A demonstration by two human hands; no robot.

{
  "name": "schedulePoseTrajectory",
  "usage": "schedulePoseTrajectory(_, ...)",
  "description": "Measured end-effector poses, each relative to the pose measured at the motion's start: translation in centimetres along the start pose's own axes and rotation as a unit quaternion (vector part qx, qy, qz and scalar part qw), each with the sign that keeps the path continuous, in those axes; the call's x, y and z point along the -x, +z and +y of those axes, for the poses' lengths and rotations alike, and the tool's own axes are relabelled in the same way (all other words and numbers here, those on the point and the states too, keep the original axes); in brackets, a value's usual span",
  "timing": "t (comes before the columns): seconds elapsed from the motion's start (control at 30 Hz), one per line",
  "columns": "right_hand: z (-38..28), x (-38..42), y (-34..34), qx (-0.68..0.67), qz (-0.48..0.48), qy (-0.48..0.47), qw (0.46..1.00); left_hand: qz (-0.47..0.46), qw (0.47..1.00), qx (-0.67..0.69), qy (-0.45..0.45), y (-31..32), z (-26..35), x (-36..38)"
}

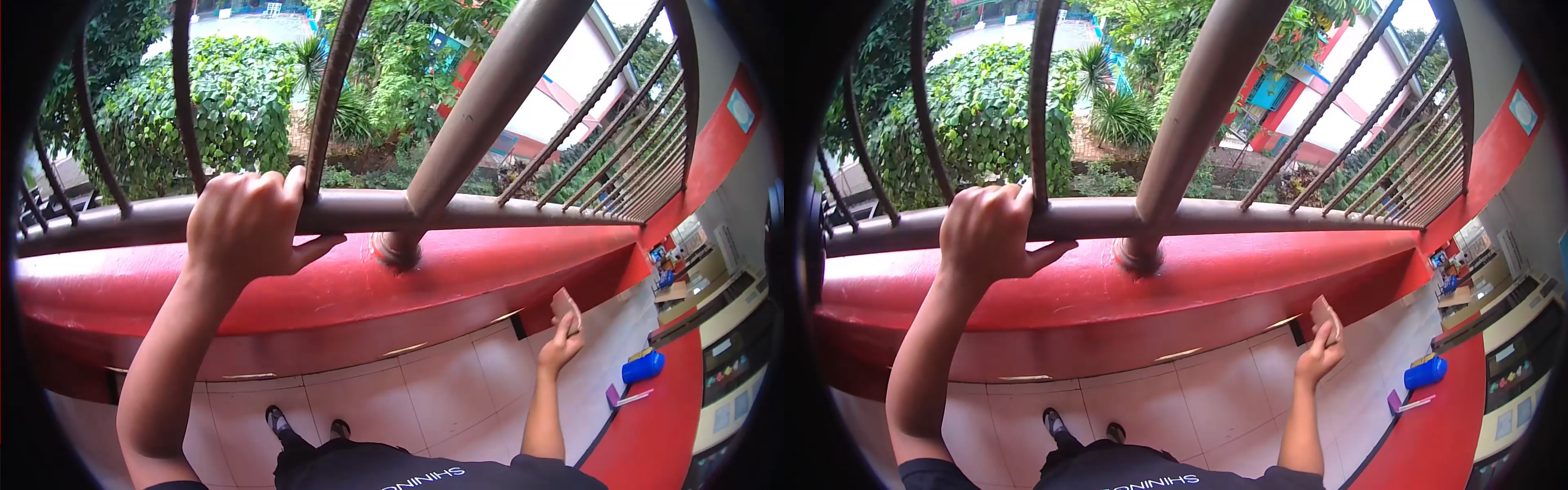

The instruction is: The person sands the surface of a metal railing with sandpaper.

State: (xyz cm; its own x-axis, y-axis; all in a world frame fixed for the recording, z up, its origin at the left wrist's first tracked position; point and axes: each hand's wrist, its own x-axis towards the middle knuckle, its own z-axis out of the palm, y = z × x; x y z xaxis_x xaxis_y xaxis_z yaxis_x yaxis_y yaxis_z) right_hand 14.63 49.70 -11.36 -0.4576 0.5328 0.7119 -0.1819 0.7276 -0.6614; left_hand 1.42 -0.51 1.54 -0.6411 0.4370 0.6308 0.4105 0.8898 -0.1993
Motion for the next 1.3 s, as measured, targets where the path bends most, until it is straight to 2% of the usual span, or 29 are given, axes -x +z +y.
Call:
schedulePoseTrajectory(0.03,1.0,2.6,0.1,-0.009,0.031,0.020,0.999,-0.030,0.999,0.020,-0.040,-0.1,0.3,-0.1)
schedulePoseTrajectory(0.13,0.9,6.9,0.8,0.031,0.033,0.023,0.999,-0.022,0.999,0.028,-0.031,0.5,0.1,0.1)
schedulePoseTrajectory(0.17,-1.0,7.2,1.7,0.033,0.034,0.028,0.999,-0.025,0.999,0.029,-0.026,0.5,0.0,0.0)
schedulePoseTrajectory(0.23,-5.2,5.6,4.3,-0.031,0.027,-0.099,0.994,-0.028,0.999,0.029,-0.037,0.5,0.1,0.1)
schedulePoseTrajectory(0.3,-7.7,3.1,6.3,0.003,-0.020,-0.226,0.974,-0.030,0.998,0.031,-0.035,0.0,0.1,0.0)
schedulePoseTrajectory(0.33,-10.9,1.4,7.9,0.032,-0.027,-0.318,0.947,-0.026,0.998,0.041,-0.032,0.1,0.1,0.0)
schedulePoseTrajectory(0.4,-17.2,-1.7,11.2,-0.007,-0.059,-0.461,0.885,-0.045,0.998,0.035,-0.039,-0.3,0.2,0.0)
schedulePoseTrajectory(0.47,-23.8,-4.9,13.0,0.025,-0.099,-0.585,0.804,-0.009,0.999,0.047,-0.025,0.0,0.1,0.2)
schedulePoseTrajectory(0.5,-25.8,-6.7,14.1,0.022,-0.097,-0.595,0.797,-0.009,0.998,0.050,-0.027,0.0,0.0,0.3)
schedulePoseTrajectory(0.53,-27.0,-8.3,15.3,0.002,-0.097,-0.576,0.812,-0.007,0.998,0.051,-0.020,0.1,0.0,0.4)
schedulePoseTrajectory(0.6,-27.4,-9.0,16.1,0.050,-0.129,-0.577,0.805,-0.004,0.998,0.054,-0.013,0.2,-0.3,0.5)
schedulePoseTrajectory(0.67,-24.2,-6.9,16.2,0.133,-0.229,-0.671,0.692,-0.004,0.998,0.061,-0.006,0.2,-0.4,0.6)
schedulePoseTrajectory(0.7,-22.5,-6.4,16.1,0.144,-0.230,-0.705,0.655,-0.015,0.998,0.061,-0.005,0.2,-0.5,0.5)
schedulePoseTrajectory(0.73,-23.1,-7.3,15.5,0.148,-0.226,-0.709,0.651,-0.007,0.998,0.063,-0.006,0.3,-0.6,0.6)
schedulePoseTrajectory(0.8,-25.2,-9.3,13.9,0.179,-0.132,-0.650,0.727,0.017,0.997,0.072,-0.007,0.5,-0.5,0.5)
schedulePoseTrajectory(0.83,-25.9,-9.5,13.7,0.201,-0.104,-0.639,0.735,0.012,0.997,0.082,-0.001,0.5,-0.6,0.6)
schedulePoseTrajectory(0.87,-25.8,-8.6,14.2,0.212,-0.119,-0.657,0.714,0.006,0.995,0.101,-0.007,0.2,-0.6,0.6)
schedulePoseTrajectory(0.93,-25.8,-8.3,14.9,0.247,-0.200,-0.831,0.457,-0.008,0.996,0.089,-0.005,0.1,-0.5,0.5)
schedulePoseTrajectory(0.97,-25.7,-9.2,15.3,0.177,-0.231,-0.816,0.499,-0.007,0.996,0.089,-0.001,0.0,-0.6,0.4)
schedulePoseTrajectory(1.0,-26.4,-11.6,15.0,0.166,-0.209,-0.804,0.531,-0.001,0.996,0.091,-0.004,0.0,-0.6,0.4)
schedulePoseTrajectory(1.07,-29.6,-13.9,13.8,0.176,-0.121,-0.694,0.687,-0.002,0.995,0.100,-0.005,0.1,-0.6,0.7)
schedulePoseTrajectory(1.1,-29.6,-12.6,14.0,0.213,-0.111,-0.689,0.684,-0.004,0.995,0.100,-0.005,0.2,-0.6,0.7)
schedulePoseTrajectory(1.2,-27.4,-11.6,15.2,0.173,-0.281,-0.817,0.472,0.006,0.996,0.093,0.008,0.4,-0.6,0.6)
schedulePoseTrajectory(1.23,-29.9,-13.4,14.6,0.174,-0.270,-0.808,0.493,0.016,0.996,0.089,0.013,0.6,-0.8,0.6)
schedulePoseTrajectory(1.27,-31.1,-16.1,14.4,0.201,-0.182,-0.771,0.576,0.015,0.996,0.090,0.012,0.5,-1.0,0.5)
schedulePoseTrajectory(1.3,-32.0,-16.6,14.4,0.203,-0.186,-0.771,0.575,0.006,0.995,0.100,0.008,0.4,-1.0,0.5)
